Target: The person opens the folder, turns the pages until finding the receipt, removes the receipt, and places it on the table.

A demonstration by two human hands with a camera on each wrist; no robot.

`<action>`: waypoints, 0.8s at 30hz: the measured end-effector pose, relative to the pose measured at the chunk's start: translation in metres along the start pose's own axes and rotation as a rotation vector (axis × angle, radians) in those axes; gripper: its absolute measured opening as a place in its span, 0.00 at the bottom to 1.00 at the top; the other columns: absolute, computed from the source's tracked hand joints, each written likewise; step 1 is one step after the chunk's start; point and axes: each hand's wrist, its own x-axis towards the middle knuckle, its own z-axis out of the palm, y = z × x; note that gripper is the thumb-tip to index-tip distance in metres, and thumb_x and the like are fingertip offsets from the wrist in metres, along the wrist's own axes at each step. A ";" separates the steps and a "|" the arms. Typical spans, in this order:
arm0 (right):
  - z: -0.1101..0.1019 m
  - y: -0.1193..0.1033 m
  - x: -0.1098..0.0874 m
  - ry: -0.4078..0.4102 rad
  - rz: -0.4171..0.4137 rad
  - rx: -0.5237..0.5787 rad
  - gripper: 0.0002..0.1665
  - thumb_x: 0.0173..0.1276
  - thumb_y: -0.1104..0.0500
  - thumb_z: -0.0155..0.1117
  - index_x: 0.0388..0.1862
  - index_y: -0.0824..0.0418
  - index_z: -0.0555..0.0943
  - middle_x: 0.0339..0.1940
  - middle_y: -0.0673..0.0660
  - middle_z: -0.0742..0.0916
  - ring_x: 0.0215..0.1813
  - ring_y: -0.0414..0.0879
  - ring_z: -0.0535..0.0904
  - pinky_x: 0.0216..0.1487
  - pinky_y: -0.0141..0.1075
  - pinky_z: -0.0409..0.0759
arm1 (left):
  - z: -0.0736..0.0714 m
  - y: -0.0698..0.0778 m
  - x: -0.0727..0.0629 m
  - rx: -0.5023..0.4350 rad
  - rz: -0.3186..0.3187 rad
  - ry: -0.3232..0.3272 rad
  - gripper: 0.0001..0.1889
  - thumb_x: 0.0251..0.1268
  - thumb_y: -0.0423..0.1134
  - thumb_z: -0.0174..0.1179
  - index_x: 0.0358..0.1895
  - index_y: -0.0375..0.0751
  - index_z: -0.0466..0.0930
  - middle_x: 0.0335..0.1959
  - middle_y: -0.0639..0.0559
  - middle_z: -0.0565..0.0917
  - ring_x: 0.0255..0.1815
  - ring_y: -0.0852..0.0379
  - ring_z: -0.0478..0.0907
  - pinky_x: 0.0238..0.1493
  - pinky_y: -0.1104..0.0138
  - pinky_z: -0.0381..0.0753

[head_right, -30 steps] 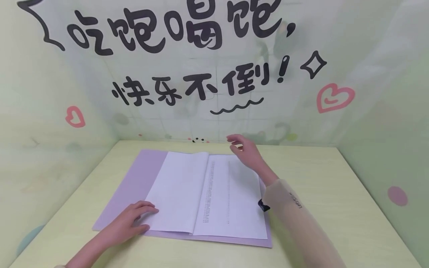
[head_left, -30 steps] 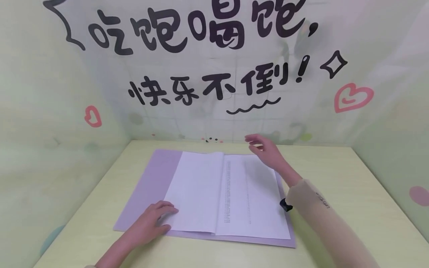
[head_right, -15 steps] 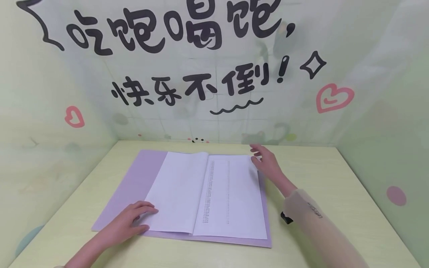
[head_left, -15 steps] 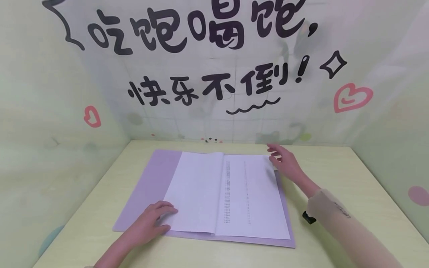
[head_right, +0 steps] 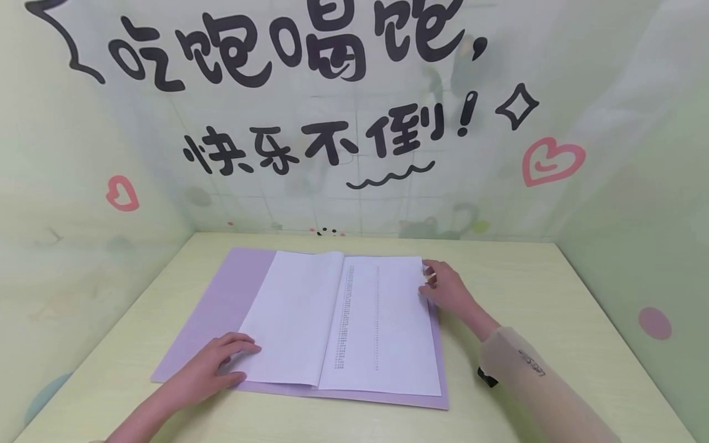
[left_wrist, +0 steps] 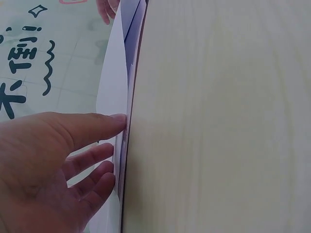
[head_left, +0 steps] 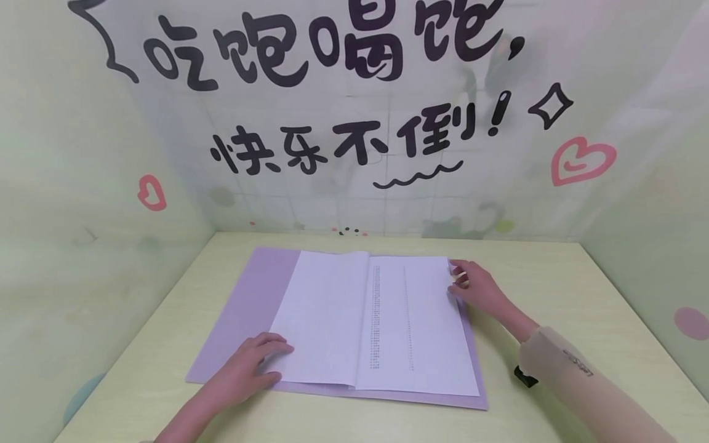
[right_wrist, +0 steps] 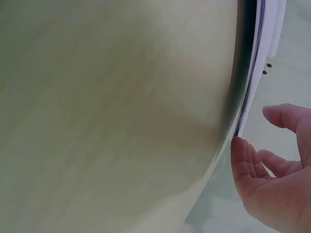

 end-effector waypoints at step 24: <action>0.000 0.007 0.001 -0.132 -0.027 -0.150 0.25 0.63 0.60 0.68 0.52 0.77 0.77 0.39 0.64 0.81 0.44 0.53 0.74 0.50 0.47 0.77 | 0.000 0.000 0.000 0.000 0.004 0.006 0.23 0.52 0.33 0.71 0.54 0.50 0.82 0.55 0.52 0.81 0.54 0.47 0.76 0.54 0.52 0.79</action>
